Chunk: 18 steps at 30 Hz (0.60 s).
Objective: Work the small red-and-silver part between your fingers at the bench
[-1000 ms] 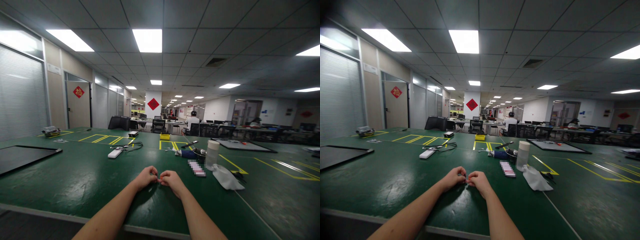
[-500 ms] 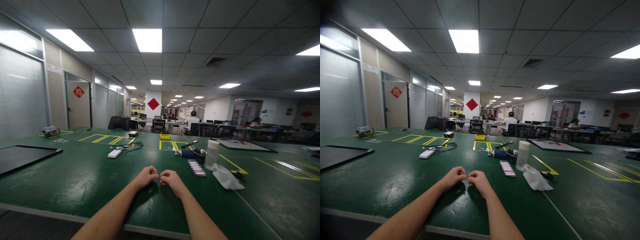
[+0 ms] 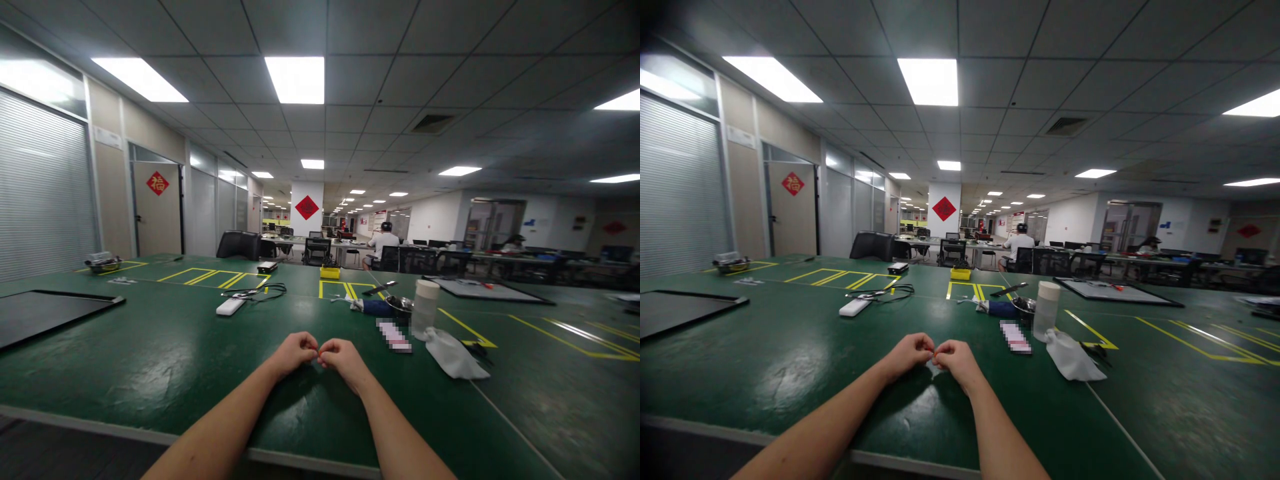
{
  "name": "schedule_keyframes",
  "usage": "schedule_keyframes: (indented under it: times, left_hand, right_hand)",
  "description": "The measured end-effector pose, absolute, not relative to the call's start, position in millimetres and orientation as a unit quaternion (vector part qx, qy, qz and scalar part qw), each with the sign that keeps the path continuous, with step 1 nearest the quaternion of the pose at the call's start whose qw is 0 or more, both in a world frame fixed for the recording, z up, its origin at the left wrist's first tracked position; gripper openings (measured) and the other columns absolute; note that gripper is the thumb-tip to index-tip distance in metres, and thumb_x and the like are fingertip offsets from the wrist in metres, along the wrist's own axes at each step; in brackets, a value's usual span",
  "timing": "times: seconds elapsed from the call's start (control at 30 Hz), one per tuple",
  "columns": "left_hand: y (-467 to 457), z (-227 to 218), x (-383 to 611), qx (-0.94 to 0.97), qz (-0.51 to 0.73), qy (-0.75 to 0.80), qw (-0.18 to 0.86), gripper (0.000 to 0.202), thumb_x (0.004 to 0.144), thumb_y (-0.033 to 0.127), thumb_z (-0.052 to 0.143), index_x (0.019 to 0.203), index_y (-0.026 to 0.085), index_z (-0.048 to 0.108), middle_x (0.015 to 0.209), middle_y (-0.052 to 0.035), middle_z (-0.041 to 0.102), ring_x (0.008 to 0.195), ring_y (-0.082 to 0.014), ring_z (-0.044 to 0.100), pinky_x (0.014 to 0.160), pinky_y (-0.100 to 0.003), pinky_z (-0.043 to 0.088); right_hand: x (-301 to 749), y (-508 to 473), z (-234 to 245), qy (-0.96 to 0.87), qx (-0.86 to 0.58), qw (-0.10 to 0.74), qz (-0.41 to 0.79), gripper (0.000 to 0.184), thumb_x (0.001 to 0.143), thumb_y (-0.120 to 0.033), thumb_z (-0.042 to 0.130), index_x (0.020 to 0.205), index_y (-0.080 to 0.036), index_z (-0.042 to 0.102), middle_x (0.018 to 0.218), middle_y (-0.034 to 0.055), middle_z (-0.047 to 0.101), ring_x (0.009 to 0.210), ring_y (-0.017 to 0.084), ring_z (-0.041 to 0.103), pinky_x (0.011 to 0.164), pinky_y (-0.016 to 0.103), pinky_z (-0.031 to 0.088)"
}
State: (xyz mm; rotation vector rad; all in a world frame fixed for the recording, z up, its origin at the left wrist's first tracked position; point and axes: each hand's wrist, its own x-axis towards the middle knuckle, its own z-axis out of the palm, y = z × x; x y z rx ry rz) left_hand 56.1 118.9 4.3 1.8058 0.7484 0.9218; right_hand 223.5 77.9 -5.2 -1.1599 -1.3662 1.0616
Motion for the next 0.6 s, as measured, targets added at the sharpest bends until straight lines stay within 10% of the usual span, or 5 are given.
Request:
schedule_keyframes:
  times: [0.6]
  left_hand:
    - [118.4, 1.1, 56.7, 0.702, 0.378, 0.265, 0.542, 0.02, 0.065, 0.02, 0.065, 0.081, 0.011, 0.059, 0.066, -0.0003, 0.061, 0.058, -0.0116, 0.056, 0.056, -0.022, 0.041]
  right_hand:
    - [226.2, 75.4, -3.1, -0.619, -0.455, 0.523, 0.369, 0.019, 0.066, -0.031, 0.068, 0.072, -0.013, 0.064, 0.059, 0.0018, 0.065, 0.054, 0.014, 0.059, 0.057, 0.025, 0.047]
